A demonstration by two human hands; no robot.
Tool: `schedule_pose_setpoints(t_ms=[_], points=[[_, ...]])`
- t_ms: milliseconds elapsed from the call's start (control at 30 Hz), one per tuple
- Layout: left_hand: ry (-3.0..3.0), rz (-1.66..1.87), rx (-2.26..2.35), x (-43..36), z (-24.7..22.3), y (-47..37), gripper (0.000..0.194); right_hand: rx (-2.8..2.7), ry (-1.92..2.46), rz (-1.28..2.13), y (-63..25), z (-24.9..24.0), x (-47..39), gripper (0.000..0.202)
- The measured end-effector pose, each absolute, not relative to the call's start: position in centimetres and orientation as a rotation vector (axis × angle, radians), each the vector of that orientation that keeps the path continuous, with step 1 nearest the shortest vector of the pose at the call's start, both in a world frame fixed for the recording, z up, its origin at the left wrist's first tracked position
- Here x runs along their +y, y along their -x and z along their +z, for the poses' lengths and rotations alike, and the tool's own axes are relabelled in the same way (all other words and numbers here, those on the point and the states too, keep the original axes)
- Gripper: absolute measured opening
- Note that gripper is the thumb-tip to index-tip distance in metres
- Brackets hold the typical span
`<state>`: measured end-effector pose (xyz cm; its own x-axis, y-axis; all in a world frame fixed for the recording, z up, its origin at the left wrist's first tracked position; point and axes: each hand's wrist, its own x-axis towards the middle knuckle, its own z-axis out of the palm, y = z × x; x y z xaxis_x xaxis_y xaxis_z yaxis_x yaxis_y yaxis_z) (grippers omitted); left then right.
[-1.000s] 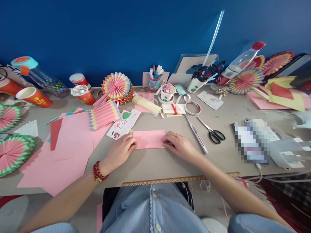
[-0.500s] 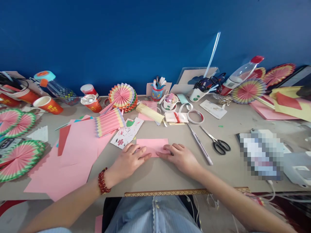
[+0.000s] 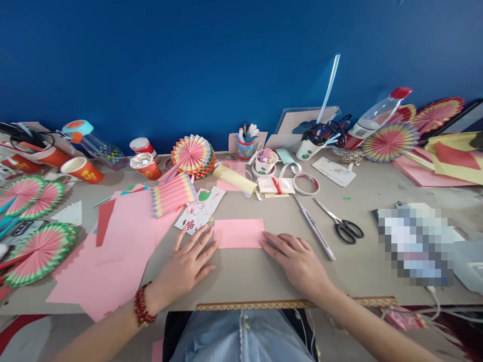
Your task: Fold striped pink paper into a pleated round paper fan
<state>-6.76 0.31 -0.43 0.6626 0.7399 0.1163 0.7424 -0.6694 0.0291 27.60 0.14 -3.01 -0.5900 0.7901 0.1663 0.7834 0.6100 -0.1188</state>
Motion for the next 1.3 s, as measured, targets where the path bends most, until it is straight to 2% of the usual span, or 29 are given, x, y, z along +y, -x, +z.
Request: schedule_pose_setpoints(t_ms=[133, 333, 567, 733, 800, 833, 900, 1067, 1133, 1200, 1233, 1300], points=[[2.838, -0.182, -1.235, 0.2, -1.0, 7.0, 0.052, -2.61, 1.303, 0.143, -27.3, -2.1, -0.2, 0.055], [2.803, -0.136, -1.198, 0.0, -1.4, 7.3, 0.059, -2.611, 1.289, 0.149, -27.2, -1.6, -1.3, 0.064], [2.801, -0.227, -1.202, 0.0, -1.2, 6.7, 0.049, -2.512, 1.335, -0.072, -26.2, -0.8, 0.5, 0.026], [2.8, -0.299, -1.312, 0.3, -1.2, 6.0, 0.035, -2.575, 1.234, -0.171, -22.4, 0.1, 2.1, 0.031], [2.824, -0.346, -1.315, 0.3, -1.1, 5.8, 0.037, -2.645, 1.189, -0.135, -21.1, -0.2, 2.4, 0.016], [2.835, -0.392, -1.323, 0.3, -1.1, 5.8, 0.04, -2.656, 1.187, -0.105, -20.6, -0.4, 2.6, 0.008], [2.829, -0.582, -1.395, 0.2, -0.9, 5.9, 0.044, -2.609, 1.212, -0.007, -20.3, -0.7, 2.8, 0.007], [2.746, -1.241, -1.883, -0.3, -0.4, 5.7, 0.025, -2.274, 1.266, 0.413, -21.0, -0.1, 2.4, 0.009], [2.886, -1.297, -1.944, -0.2, -0.1, 4.8, 0.029, -2.15, 1.245, 0.608, -20.9, 0.3, 1.9, 0.008], [3.024, -1.267, -1.769, 0.0, 0.5, 3.5, 0.041, -2.046, 1.187, 0.791, -20.3, 0.6, 1.4, 0.006], [3.045, -1.238, -1.675, 0.1, 0.8, 2.7, 0.04, -2.011, 1.144, 0.864, -19.8, 0.8, 1.3, 0.005], [3.033, -1.291, -1.578, 0.4, 1.5, 1.3, 0.021, -1.989, 1.072, 0.935, -18.9, 0.9, 1.0, 0.007]])
